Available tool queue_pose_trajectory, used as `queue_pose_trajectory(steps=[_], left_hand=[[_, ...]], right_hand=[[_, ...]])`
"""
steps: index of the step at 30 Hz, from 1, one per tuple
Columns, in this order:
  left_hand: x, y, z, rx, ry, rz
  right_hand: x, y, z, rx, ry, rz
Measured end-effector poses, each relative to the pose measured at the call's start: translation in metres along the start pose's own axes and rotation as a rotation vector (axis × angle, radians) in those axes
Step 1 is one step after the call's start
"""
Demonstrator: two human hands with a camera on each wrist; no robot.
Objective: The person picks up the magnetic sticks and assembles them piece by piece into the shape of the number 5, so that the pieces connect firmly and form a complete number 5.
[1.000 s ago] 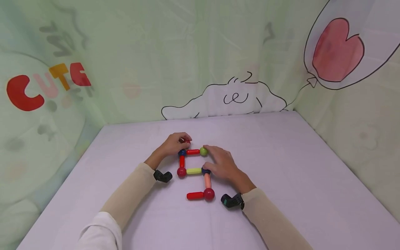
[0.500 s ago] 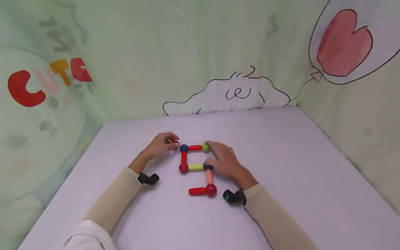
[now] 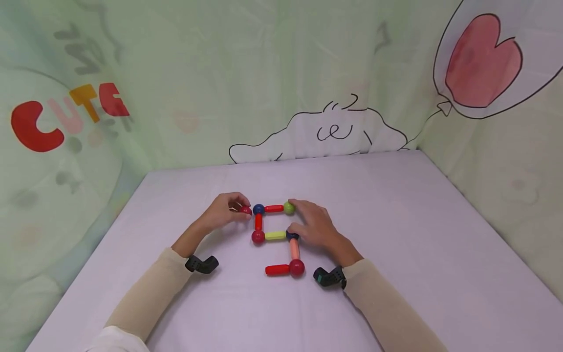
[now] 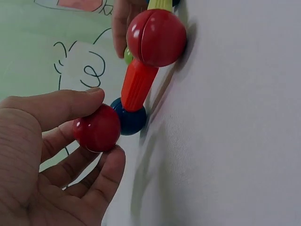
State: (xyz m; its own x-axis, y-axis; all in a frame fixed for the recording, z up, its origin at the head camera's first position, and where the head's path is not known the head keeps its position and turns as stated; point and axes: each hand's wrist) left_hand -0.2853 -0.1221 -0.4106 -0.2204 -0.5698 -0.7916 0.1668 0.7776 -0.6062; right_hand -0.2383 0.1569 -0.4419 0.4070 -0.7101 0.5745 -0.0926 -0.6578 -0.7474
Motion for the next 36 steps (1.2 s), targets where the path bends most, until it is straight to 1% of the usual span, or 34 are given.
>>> queue_pose_trajectory(steps=[6,8,13,16,22,26,31,36], left_hand=[[-0.007,0.000,0.016,0.026,0.023,0.014],[-0.007,0.000,0.020,0.039,0.028,0.011],[-0.007,-0.002,0.031,0.089,0.057,0.016],[-0.008,-0.003,0.040,0.126,0.084,0.035],[-0.014,-0.001,0.052,0.180,0.137,0.064],[-0.018,0.003,0.056,0.202,0.161,0.049],[-0.017,0.010,0.060,0.242,0.182,0.022],[-0.023,0.016,0.065,0.303,0.223,-0.061]], right_hand=[[0.003,-0.001,0.000,-0.004,-0.007,-0.010],[0.003,-0.002,0.000,-0.010,-0.010,-0.006],[0.003,-0.001,0.000,-0.014,-0.006,-0.001],[0.003,0.000,0.000,-0.005,0.002,-0.002],[0.005,-0.002,0.000,-0.002,0.005,-0.006],[0.005,-0.002,0.001,-0.001,0.010,-0.001],[0.003,0.000,0.002,0.001,0.019,-0.004],[0.003,-0.001,0.002,-0.009,0.010,0.008]])
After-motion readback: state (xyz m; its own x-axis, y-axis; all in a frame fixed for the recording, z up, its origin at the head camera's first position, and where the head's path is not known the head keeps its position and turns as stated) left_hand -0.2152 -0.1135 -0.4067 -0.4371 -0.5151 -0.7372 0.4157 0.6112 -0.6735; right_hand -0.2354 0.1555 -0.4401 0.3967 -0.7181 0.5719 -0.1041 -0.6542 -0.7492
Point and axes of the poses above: each hand's wrist, its own z-axis away from the middle knuckle, its own y-axis out of the palm, x = y × z, and after that the axes turned 8 degrees about -x, right-handed
